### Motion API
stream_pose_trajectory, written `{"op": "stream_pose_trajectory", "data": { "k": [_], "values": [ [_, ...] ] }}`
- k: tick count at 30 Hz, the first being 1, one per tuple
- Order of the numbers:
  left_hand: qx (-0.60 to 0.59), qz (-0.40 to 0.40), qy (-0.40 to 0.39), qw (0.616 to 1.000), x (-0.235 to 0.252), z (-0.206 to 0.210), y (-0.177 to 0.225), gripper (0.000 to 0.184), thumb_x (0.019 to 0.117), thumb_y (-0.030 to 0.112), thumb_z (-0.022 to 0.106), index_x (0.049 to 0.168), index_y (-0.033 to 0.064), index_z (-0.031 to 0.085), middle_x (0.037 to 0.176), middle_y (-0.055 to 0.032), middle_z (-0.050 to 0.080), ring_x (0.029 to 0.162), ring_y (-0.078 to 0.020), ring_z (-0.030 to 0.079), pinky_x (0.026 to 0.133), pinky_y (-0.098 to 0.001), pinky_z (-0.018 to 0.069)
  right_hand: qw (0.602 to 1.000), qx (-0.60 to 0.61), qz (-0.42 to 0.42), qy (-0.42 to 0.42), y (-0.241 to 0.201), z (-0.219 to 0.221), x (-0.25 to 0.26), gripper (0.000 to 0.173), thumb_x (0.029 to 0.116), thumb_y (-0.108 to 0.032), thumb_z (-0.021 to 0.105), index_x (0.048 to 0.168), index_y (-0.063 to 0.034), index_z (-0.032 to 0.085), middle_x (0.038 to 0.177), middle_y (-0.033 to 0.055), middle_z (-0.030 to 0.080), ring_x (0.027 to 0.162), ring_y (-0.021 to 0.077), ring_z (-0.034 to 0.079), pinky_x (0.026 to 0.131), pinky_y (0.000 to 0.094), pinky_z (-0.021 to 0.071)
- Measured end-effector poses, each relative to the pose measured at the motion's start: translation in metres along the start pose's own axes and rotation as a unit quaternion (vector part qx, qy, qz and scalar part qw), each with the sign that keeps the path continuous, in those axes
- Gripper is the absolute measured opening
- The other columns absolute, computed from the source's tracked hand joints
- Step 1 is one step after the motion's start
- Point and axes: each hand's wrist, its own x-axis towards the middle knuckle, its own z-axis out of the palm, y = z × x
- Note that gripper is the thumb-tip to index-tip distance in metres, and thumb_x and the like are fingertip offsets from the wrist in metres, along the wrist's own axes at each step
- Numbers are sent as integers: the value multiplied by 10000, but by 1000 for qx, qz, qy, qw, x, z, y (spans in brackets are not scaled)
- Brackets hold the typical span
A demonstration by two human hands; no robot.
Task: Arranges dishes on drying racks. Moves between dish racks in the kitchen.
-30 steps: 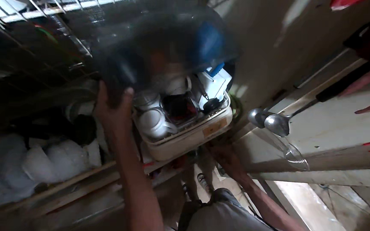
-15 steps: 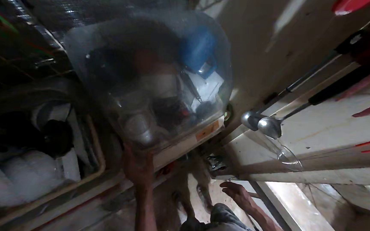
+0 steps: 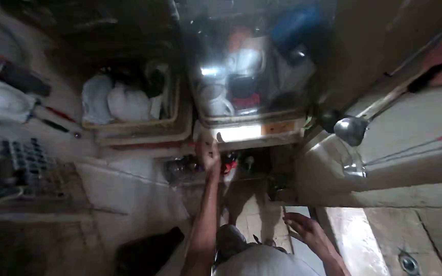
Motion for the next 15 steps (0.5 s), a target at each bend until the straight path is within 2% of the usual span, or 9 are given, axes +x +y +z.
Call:
{"op": "stream_pose_trajectory", "data": {
  "k": [1, 3, 4, 6, 8, 11, 13, 15],
  "values": [
    [11, -34, -32, 999, -27, -3, -4, 491, 1077, 398, 490, 1477, 117, 530, 1513, -112, 528, 1386, -261, 512, 1157, -494, 425, 1000, -4, -8, -5, 7, -9, -10, 262, 1014, -226, 614, 1192, -65, 718, 1081, 43, 756, 966, 153, 729, 890, 360, 612],
    [66, -68, -69, 993, -92, -8, -21, 424, 1085, 340, 466, 1264, 13, 669, 1305, -185, 654, 1232, -315, 619, 1081, -508, 484, 1000, -13, -16, -5, 16, -30, -30, 236, 1007, -245, 622, 1089, -49, 725, 941, 46, 750, 840, 148, 726, 799, 360, 624],
    [99, -90, -89, 987, -131, -10, -28, 426, 1089, 319, 457, 1215, -18, 686, 1231, -211, 680, 1177, -338, 645, 1055, -515, 495, 1000, -17, -9, -4, 17, -42, -41, 251, 1008, -258, 622, 1058, -31, 716, 890, 53, 727, 791, 143, 705, 763, 355, 613],
    [154, -159, -132, 966, -212, -21, -36, 415, 1095, 287, 453, 1208, -37, 686, 1163, -251, 698, 1125, -379, 667, 1017, -553, 503, 1000, -30, 1, 9, 15, -66, -68, 284, 1014, -279, 605, 967, -12, 689, 780, 45, 643, 687, 111, 612, 672, 323, 543],
    [215, -208, -163, 940, -276, -34, -42, 372, 1072, 265, 500, 1153, -31, 710, 1101, -284, 698, 1069, -433, 669, 953, -613, 507, 999, -16, 3, 46, 18, -90, -97, 250, 996, -210, 568, 869, -12, 655, 723, 24, 572, 651, 82, 542, 640, 291, 486],
    [291, -202, -245, 903, -330, -59, -44, 371, 1055, 262, 543, 1164, -56, 701, 1154, -329, 669, 1124, -500, 631, 975, -667, 474, 990, 63, -6, 125, 54, -121, -133, 188, 912, -105, 637, 747, -56, 562, 666, 5, 505, 608, 84, 483, 584, 288, 414],
    [306, -157, -286, 894, -353, -73, -56, 335, 1041, 187, 552, 1121, -113, 678, 1127, -352, 658, 1092, -509, 628, 954, -668, 475, 981, 108, -14, 163, 83, -132, -149, 189, 889, -78, 666, 741, -59, 549, 663, 9, 504, 603, 91, 482, 578, 291, 417],
    [343, -130, -334, 868, -363, -77, -67, 324, 1031, 151, 555, 1130, -139, 661, 1160, -370, 645, 1128, -525, 613, 976, -667, 467, 970, 146, -13, 195, 103, -137, -164, 168, 873, -57, 668, 746, -57, 559, 659, 4, 510, 603, 86, 489, 583, 286, 425]
  ]
}}
